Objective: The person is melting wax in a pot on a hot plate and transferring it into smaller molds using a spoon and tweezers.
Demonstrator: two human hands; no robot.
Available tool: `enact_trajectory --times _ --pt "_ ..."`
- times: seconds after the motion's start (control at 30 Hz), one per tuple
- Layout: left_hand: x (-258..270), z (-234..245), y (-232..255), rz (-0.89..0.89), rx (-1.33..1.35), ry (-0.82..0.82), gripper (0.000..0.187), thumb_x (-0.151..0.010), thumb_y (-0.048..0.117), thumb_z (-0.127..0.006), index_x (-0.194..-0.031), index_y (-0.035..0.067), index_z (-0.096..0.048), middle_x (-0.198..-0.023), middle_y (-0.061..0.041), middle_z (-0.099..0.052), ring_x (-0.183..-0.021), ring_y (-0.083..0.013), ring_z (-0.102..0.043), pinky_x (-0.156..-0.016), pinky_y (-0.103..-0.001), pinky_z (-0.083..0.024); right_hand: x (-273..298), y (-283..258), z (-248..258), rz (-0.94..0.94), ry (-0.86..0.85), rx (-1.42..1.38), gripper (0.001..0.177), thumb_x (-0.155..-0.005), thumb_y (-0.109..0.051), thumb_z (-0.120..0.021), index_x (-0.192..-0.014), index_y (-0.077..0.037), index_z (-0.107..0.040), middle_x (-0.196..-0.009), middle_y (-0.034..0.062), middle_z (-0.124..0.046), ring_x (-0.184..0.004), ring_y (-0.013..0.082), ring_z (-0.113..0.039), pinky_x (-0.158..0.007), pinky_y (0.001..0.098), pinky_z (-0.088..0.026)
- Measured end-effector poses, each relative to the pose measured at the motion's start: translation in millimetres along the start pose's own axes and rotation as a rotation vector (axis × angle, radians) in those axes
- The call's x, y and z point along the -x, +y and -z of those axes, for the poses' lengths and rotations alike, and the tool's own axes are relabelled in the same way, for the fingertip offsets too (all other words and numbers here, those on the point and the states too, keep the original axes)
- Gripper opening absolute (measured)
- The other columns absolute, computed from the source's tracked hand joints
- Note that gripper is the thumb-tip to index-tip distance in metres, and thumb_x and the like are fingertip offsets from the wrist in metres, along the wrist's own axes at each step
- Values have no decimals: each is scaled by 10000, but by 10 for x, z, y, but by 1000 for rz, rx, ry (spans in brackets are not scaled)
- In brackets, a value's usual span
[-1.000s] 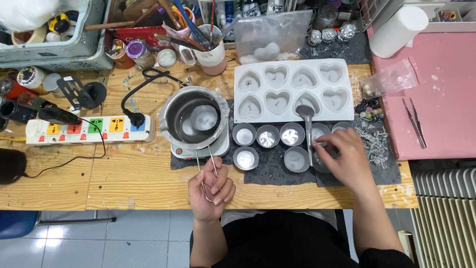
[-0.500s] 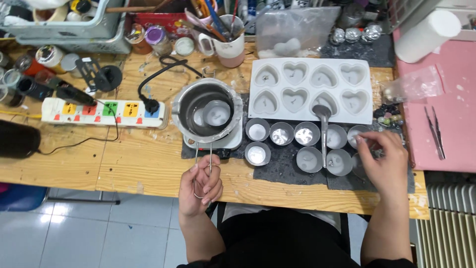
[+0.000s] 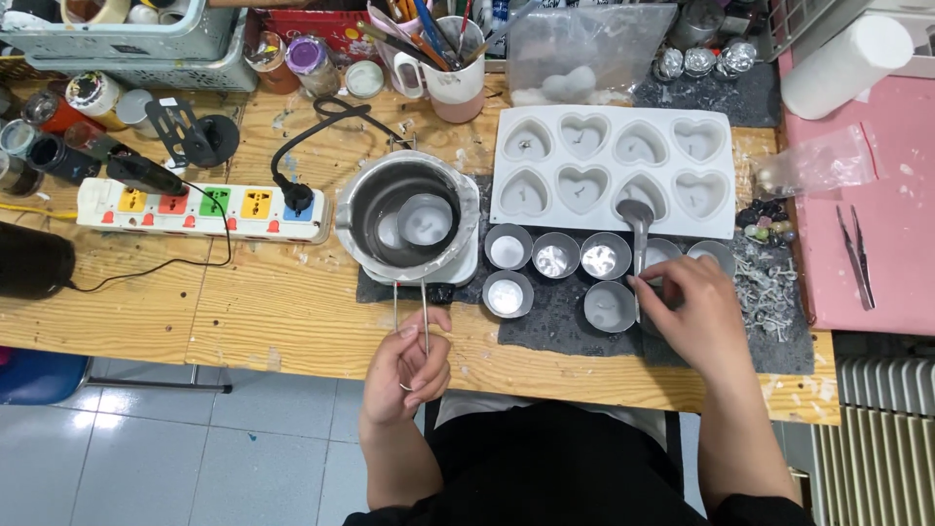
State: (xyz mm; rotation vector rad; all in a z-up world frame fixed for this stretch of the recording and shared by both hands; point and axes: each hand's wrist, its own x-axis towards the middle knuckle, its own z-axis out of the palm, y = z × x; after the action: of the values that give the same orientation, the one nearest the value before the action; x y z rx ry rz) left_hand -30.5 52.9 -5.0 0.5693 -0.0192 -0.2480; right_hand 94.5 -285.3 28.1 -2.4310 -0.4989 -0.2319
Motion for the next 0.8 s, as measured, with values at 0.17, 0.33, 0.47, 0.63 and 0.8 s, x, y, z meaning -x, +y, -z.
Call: enact_trajectory --times 0.17,0.33,0.47,0.63,0.8 --pt "-52 -22 -99 4 34 -50 344 -1109 251 -313 -1208 -23 -495 -574 16 -398 -376 -64 -319 -383 -227 -266 -28 -52 -76 -130 -22 221 238 -855 -277 -821 -814 -65 -722 -666 72 -606 -704 264 -551 -656 419 -446" --pt "-114 -66 -176 11 20 -68 333 -1103 254 -338 -1210 -20 -495 -584 8 -396 -399 -80 -334 -409 -248 -281 0 83 -152 -176 -37 268 283 -849 -313 -827 -783 -59 -720 -660 68 -612 -683 268 -560 -635 431 -450" --pt "-148 -78 -227 18 -16 -62 338 -1082 277 -372 -1206 -15 -491 -612 -9 -404 -431 -88 -353 -420 -240 -289 67 268 -196 -217 29 152 232 -857 -253 -820 -848 -40 -728 -683 92 -610 -670 257 -578 -628 410 -464" --pt "-191 -133 -237 5 -62 -54 334 -1071 281 -396 -1198 -13 -489 -628 -18 -410 -463 -105 -375 -440 -239 -315 159 287 -111 -324 177 -90 167 -981 -173 -775 -1032 -26 -717 -828 68 -707 -718 134 -644 -646 298 -501" --pt "-225 -150 -256 31 -96 -39 292 -1052 239 -395 -1175 -13 -479 -643 -29 -427 -491 -112 -395 -459 -239 -349 249 163 -22 -84 425 -410 83 -1148 -12 -682 -1173 59 -649 -997 131 -714 -865 123 -698 -775 235 -576"
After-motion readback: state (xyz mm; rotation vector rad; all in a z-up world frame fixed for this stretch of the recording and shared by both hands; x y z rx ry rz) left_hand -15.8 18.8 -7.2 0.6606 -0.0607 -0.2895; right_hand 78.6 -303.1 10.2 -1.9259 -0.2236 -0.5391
